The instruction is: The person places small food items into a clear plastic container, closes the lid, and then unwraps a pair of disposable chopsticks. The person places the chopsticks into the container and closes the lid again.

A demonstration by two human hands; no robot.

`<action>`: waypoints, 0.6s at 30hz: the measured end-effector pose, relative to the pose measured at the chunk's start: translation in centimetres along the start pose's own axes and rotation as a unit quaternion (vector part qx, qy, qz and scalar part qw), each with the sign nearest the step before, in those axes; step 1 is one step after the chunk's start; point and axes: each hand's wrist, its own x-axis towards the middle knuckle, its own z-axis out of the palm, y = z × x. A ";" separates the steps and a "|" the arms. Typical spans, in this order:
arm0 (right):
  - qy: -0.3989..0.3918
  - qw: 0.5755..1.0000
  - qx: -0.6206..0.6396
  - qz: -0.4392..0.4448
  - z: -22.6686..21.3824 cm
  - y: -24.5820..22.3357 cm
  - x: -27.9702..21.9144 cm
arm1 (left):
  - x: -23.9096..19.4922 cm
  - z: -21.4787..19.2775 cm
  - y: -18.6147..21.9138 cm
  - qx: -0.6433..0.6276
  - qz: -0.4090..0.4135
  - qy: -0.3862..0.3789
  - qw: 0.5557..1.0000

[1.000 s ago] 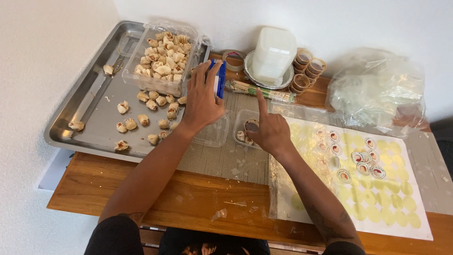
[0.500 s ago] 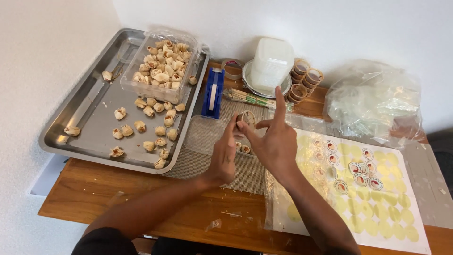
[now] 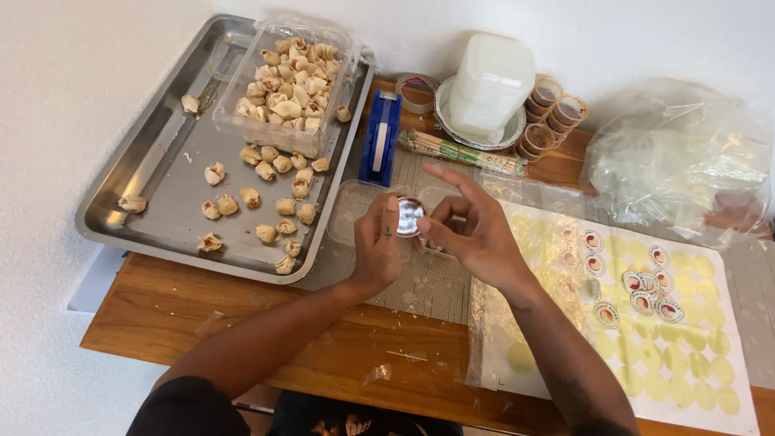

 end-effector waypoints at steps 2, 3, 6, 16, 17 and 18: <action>0.005 1.000 0.014 -0.027 -0.6 2.4 0.6 | 0.4 -0.9 -1.0 -0.033 -0.013 -0.001 0.999; 0.012 0.998 0.029 -0.055 -1.0 3.5 0.9 | 0.6 -1.3 -1.5 -0.065 -0.026 -0.006 0.998; 0.007 0.996 0.077 -0.050 0.0 3.0 0.8 | 0.7 -1.0 -0.7 -0.096 -0.028 -0.005 0.995; 0.002 0.991 0.137 0.005 1.0 6.7 1.3 | 0.9 -1.3 -0.5 -0.045 -0.099 -0.007 0.994; 0.004 0.990 0.142 0.004 0.9 7.1 1.4 | 0.9 -1.3 -0.6 -0.045 -0.109 -0.009 0.993; 0.005 0.989 0.147 0.004 0.9 7.6 1.4 | 0.8 -1.3 -0.8 -0.044 -0.120 -0.010 0.992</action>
